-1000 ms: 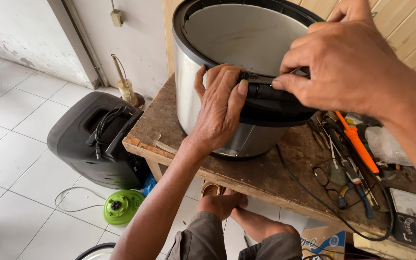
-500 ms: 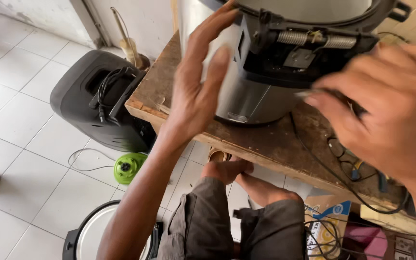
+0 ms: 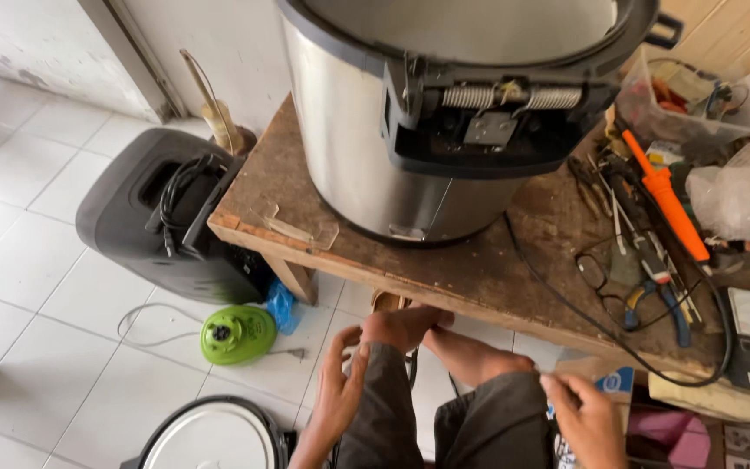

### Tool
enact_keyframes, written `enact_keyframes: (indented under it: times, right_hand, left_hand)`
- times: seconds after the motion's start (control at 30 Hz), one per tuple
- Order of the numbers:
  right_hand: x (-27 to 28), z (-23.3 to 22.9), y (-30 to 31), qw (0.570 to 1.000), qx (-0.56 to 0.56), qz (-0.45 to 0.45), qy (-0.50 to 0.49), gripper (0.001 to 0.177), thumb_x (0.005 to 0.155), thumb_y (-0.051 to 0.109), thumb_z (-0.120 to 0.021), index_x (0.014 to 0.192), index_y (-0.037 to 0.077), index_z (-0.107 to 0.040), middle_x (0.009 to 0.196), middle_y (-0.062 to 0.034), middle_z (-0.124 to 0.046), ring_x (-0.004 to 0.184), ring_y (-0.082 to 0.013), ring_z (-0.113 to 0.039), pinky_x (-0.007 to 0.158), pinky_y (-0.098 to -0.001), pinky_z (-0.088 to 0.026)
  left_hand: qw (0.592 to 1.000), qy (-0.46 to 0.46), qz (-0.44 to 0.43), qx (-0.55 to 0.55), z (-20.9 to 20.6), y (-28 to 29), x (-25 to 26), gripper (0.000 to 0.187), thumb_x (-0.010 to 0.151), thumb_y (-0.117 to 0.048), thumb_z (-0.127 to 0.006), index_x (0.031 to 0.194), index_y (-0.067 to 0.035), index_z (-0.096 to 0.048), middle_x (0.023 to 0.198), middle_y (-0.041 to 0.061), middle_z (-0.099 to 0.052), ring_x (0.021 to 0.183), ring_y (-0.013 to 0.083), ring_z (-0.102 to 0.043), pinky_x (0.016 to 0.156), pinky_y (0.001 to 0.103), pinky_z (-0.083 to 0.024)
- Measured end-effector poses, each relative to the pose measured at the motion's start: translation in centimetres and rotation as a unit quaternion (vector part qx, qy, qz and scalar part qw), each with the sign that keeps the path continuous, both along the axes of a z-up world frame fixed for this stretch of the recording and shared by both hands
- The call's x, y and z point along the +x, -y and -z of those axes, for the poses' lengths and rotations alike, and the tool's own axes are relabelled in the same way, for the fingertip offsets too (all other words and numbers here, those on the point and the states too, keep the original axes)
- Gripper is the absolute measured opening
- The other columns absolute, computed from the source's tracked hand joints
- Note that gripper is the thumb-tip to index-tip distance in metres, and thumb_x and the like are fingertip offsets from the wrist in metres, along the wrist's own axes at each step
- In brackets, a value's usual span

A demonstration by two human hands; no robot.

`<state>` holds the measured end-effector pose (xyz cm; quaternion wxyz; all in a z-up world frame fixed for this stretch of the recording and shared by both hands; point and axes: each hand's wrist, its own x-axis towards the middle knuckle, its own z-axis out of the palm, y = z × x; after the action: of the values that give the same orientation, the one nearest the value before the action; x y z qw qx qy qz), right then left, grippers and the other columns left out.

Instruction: The person uses a power drill to remove screws from the lid of a rice cooker. They then use a screwdriver to pry off a plastic cover, revealing the internal hinge mechanism. The person removes the hinge assembly, inspects it, and reattaches it to the cooker.

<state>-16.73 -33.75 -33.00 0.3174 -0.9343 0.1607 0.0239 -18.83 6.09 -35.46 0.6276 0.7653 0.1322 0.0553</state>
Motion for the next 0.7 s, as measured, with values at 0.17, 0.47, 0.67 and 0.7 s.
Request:
enact_keyframes:
  times: [0.17, 0.47, 0.67, 0.7]
  right_hand:
    - [0.6, 4.0, -0.6, 0.971, 0.031, 0.077, -0.222, 0.039, 0.104, 0.048, -0.070, 0.125, 0.023, -0.091, 0.125, -0.0011, -0.089, 0.120, -0.0249, -0.078, 0.104, -0.0382, -0.054]
    - [-2.3, 12.4, -2.8, 0.969, -0.006, 0.020, -0.246, 0.026, 0.098, 0.055, -0.075, 0.117, 0.046, -0.089, 0.102, 0.0087, -0.093, 0.108, -0.0162, -0.085, 0.097, -0.0303, -0.060]
    - [-1.1, 10.4, 1.0, 0.990, 0.041, 0.081, 0.109, 0.038, 0.098, 0.038, -0.075, 0.127, 0.018, -0.089, 0.117, -0.0048, -0.089, 0.115, -0.0247, -0.080, 0.102, -0.0369, -0.059]
    - [0.3, 8.2, 2.1, 0.990, 0.041, 0.081, 0.107, 0.038, 0.098, 0.038, -0.075, 0.127, 0.018, -0.089, 0.117, -0.0048, -0.089, 0.115, -0.0247, -0.080, 0.102, -0.0369, -0.059]
  left_hand:
    - [0.998, -0.045, 0.016, 0.046, 5.3, 0.4, -1.0, 0.040, 0.103, -0.030, -0.062, 0.141, -0.018, -0.069, 0.143, 0.003, -0.081, 0.135, 0.0208, -0.075, 0.115, 0.043, -0.054]
    - [0.986, -0.038, 0.049, 0.153, 10.3, 2.7, -1.4, 0.043, 0.100, -0.037, -0.072, 0.139, -0.019, -0.065, 0.129, 0.011, -0.077, 0.126, 0.0337, -0.067, 0.108, 0.045, -0.051]
    - [0.989, -0.108, 0.017, 0.103, 10.7, 1.9, -1.3, 0.045, 0.097, -0.036, -0.073, 0.140, -0.027, -0.069, 0.133, 0.004, -0.082, 0.130, 0.0241, -0.074, 0.113, 0.039, -0.054]
    - [0.988, -0.110, 0.017, 0.103, 10.8, 1.9, -1.5, 0.045, 0.097, -0.036, -0.073, 0.140, -0.027, -0.069, 0.133, 0.004, -0.082, 0.130, 0.0241, -0.074, 0.113, 0.039, -0.054]
